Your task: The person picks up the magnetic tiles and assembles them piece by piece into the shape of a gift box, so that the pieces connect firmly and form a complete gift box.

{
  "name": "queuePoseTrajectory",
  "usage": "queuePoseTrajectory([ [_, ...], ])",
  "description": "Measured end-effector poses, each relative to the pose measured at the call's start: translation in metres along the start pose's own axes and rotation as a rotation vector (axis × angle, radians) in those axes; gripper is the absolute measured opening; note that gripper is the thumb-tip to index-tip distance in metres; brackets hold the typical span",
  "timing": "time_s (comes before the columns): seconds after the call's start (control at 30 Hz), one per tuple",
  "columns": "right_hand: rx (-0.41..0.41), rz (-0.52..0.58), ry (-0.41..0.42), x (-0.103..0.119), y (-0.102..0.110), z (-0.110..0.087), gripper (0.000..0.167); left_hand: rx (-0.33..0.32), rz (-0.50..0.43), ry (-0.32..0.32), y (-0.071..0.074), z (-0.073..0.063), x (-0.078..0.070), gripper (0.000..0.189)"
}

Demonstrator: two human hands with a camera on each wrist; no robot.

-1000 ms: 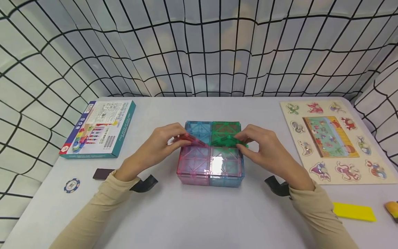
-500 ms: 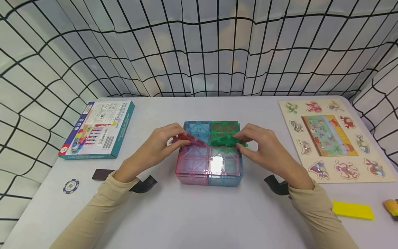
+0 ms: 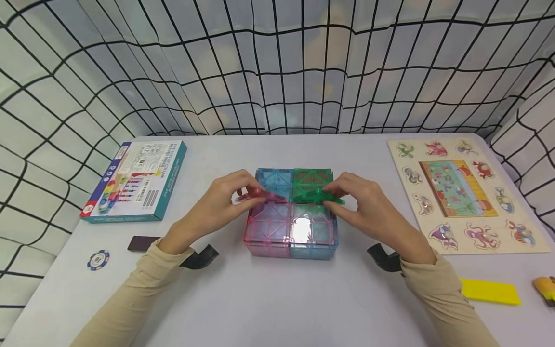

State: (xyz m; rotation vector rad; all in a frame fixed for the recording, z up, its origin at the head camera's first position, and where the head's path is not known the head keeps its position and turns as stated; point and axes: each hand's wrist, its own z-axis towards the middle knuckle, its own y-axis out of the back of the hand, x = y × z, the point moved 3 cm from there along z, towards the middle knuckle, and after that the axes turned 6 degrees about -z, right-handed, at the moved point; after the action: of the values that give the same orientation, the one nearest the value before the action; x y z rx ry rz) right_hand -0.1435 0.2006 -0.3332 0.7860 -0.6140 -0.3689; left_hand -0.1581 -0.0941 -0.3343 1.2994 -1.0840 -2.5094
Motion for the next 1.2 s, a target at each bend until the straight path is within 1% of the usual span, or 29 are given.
queuePoseTrajectory([
  [0.17, 0.023, -0.001, -0.026, 0.001, 0.005, -0.001, 0.049, 0.001, 0.008, 0.029, 0.002, -0.002, 0.0, 0.024],
  [0.27, 0.014, -0.005, -0.062, 0.0, 0.013, -0.002, 0.053, -0.008, 0.023, 0.044, 0.008, -0.004, 0.0, 0.037],
  [0.37, -0.019, -0.017, -0.132, -0.003, 0.026, -0.007, 0.054, -0.06, 0.05, 0.061, 0.021, -0.008, -0.001, 0.057],
  [0.4, -0.028, -0.011, -0.171, -0.004, 0.031, -0.011, 0.051, -0.088, 0.059, 0.068, 0.026, -0.011, -0.002, 0.062],
  [0.47, -0.03, -0.001, -0.277, -0.01, 0.04, -0.021, 0.042, -0.153, 0.075, 0.091, 0.038, -0.018, -0.004, 0.067],
  [0.5, -0.017, -0.002, -0.332, -0.013, 0.044, -0.028, 0.037, -0.18, 0.079, 0.114, 0.044, -0.022, -0.005, 0.067],
  [0.53, 0.01, 0.004, -0.381, -0.017, 0.047, -0.036, 0.032, -0.193, 0.078, 0.144, 0.049, -0.028, -0.006, 0.063],
  [0.57, 0.052, 0.006, -0.428, -0.021, 0.048, -0.044, 0.027, -0.187, 0.076, 0.182, 0.052, -0.034, -0.006, 0.058],
  [0.6, 0.111, 0.013, -0.461, -0.024, 0.047, -0.053, 0.024, -0.156, 0.066, 0.229, 0.054, -0.041, -0.006, 0.053],
  [0.63, 0.184, 0.021, -0.486, -0.026, 0.044, -0.06, 0.023, -0.106, 0.055, 0.287, 0.054, -0.048, -0.005, 0.05],
  [0.67, 0.255, 0.04, -0.498, -0.027, 0.039, -0.067, 0.024, -0.039, 0.038, 0.349, 0.052, -0.055, -0.004, 0.051],
  [0.7, 0.322, 0.066, -0.499, -0.026, 0.033, -0.073, 0.027, 0.042, 0.02, 0.41, 0.047, -0.063, -0.001, 0.055],
  [0.73, 0.38, 0.101, -0.5, -0.023, 0.025, -0.078, 0.032, 0.125, 0.003, 0.464, 0.04, -0.069, 0.001, 0.062],
  [0.77, 0.424, 0.135, -0.501, -0.019, 0.016, -0.081, 0.04, 0.201, -0.017, 0.504, 0.032, -0.075, 0.003, 0.072],
  [0.8, 0.453, 0.179, -0.5, -0.013, 0.007, -0.082, 0.05, 0.261, -0.037, 0.521, 0.022, -0.079, 0.005, 0.082],
  [0.83, 0.466, 0.213, -0.506, -0.006, -0.001, -0.083, 0.06, 0.3, -0.053, 0.525, 0.012, -0.082, 0.008, 0.091],
  [0.87, 0.464, 0.245, -0.51, 0.001, -0.009, -0.082, 0.071, 0.316, -0.068, 0.511, 0.002, -0.083, 0.01, 0.098],
  [0.93, 0.435, 0.289, -0.512, 0.015, -0.024, -0.077, 0.09, 0.302, -0.096, 0.456, -0.017, -0.081, 0.013, 0.106],
  [1.0, 0.383, 0.3, -0.52, 0.025, -0.035, -0.071, 0.101, 0.253, -0.118, 0.396, -0.033, -0.077, 0.014, 0.106],
  [1.07, 0.326, 0.265, -0.52, 0.031, -0.043, -0.065, 0.103, 0.198, -0.138, 0.367, -0.042, -0.073, 0.014, 0.105],
  [1.13, 0.276, 0.222, -0.524, 0.033, -0.049, -0.06, 0.103, 0.159, -0.157, 0.369, -0.047, -0.07, 0.012, 0.104],
  [1.2, 0.242, 0.18, -0.527, 0.033, -0.051, -0.057, 0.099, 0.133, -0.174, 0.386, -0.048, -0.068, 0.011, 0.105],
])
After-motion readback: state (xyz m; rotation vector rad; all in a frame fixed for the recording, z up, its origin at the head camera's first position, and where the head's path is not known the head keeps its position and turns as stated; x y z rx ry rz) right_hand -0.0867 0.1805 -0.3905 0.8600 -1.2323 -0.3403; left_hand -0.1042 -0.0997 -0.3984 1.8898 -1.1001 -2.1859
